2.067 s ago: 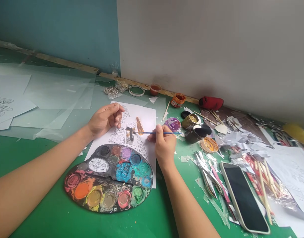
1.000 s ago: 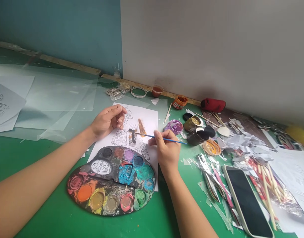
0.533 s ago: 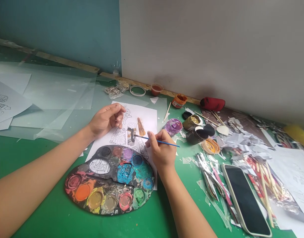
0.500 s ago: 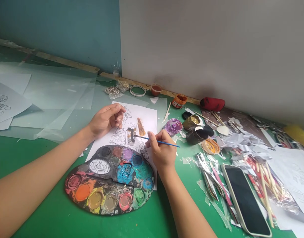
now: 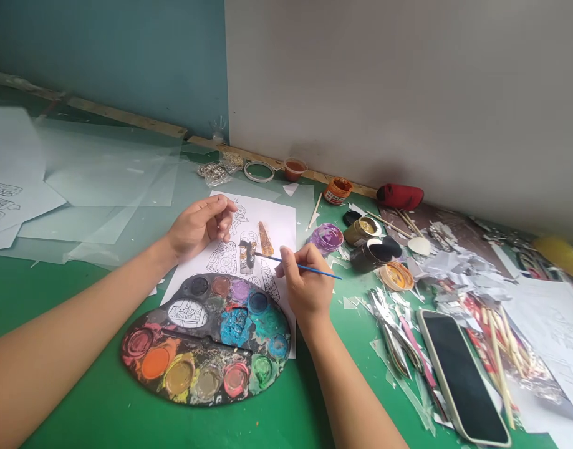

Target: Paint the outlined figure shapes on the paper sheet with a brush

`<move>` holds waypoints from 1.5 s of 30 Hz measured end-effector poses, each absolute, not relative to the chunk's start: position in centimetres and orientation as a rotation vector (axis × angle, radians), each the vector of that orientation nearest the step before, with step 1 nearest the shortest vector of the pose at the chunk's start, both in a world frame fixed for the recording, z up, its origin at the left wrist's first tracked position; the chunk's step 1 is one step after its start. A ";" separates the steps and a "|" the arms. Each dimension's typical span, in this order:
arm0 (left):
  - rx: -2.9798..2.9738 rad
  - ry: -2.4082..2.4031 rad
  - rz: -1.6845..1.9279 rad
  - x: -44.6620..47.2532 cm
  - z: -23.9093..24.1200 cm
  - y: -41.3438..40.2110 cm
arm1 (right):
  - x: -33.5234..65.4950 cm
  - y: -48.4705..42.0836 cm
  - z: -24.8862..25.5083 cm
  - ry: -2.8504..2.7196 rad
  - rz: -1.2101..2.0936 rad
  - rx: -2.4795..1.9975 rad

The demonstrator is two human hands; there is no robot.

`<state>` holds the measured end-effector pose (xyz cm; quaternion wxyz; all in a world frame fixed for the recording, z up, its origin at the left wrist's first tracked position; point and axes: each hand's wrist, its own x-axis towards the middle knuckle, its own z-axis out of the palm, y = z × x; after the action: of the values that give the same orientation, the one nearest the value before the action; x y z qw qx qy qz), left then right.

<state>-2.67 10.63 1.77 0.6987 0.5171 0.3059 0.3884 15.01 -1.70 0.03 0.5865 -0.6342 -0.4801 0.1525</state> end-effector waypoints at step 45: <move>1.139 0.675 0.878 -2.5 1.7 10.6 | 16.3 -0.6 -1.4 -0.983 0.575 -1.435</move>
<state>-2.47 10.59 1.72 0.7007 0.5116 0.3032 0.3940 16.27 -0.55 -1.37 0.6091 -0.6213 -0.4254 0.2489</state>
